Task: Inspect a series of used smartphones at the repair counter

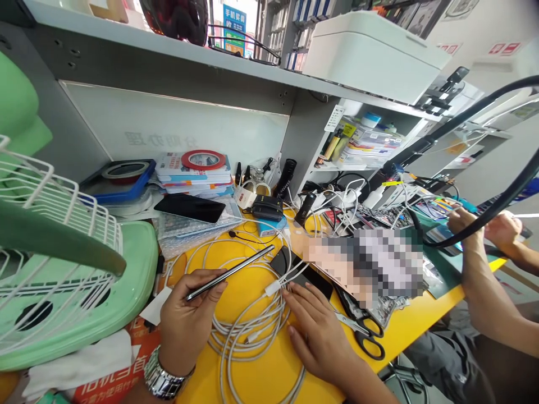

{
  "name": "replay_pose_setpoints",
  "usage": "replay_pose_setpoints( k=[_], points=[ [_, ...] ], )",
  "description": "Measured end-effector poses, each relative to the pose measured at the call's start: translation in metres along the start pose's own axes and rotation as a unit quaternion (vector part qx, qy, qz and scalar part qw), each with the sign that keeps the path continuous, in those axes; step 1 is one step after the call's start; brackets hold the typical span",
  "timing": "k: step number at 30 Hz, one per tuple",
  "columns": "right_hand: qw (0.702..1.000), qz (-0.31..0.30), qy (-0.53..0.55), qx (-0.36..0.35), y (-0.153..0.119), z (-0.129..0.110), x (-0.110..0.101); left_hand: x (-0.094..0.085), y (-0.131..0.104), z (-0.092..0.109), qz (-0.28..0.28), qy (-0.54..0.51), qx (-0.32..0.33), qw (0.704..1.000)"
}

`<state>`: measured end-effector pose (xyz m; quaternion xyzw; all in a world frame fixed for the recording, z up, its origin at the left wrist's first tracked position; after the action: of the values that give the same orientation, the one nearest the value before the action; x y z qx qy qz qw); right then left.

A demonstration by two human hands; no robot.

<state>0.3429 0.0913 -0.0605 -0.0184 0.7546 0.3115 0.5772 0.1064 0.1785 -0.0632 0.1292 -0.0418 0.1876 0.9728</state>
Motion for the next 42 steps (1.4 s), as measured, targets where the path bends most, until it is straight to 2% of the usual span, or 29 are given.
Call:
replay_pose_setpoints(
  k=[7,15,20,31,37,42],
  points=[
    [1.0,-0.01,0.003,-0.015,0.004,-0.002,-0.002,-0.001,-0.001,-0.001,0.011,0.011,-0.01,1.0],
    [0.999,0.05,0.002,-0.011,0.003,-0.003,-0.006,-0.005,0.001,-0.004,0.02,0.042,-0.013,0.999],
    [0.999,0.032,0.041,-0.017,0.005,-0.005,-0.006,-0.005,0.0,-0.005,0.014,0.039,-0.01,0.999],
    [0.997,0.059,0.044,-0.034,0.009,-0.008,-0.014,-0.004,0.001,-0.001,0.023,0.031,0.001,0.999],
    [0.997,0.04,0.064,-0.033,0.01,-0.008,-0.012,-0.002,0.0,0.001,0.025,0.017,-0.003,1.0],
    [0.997,0.048,0.051,-0.038,0.009,-0.008,-0.011,-0.002,0.0,0.0,0.022,0.025,-0.004,0.999]
  ],
)
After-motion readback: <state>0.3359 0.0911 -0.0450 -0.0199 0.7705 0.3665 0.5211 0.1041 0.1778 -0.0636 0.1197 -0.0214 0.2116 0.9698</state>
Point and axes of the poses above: each hand's wrist, its own y-axis towards the middle knuckle, its own x-axis out of the palm, z = x × y, the point moved 3 cm from there along y, towards the middle knuckle, and after that the axes turned 11 degrees about z, right-handed, at the moved point
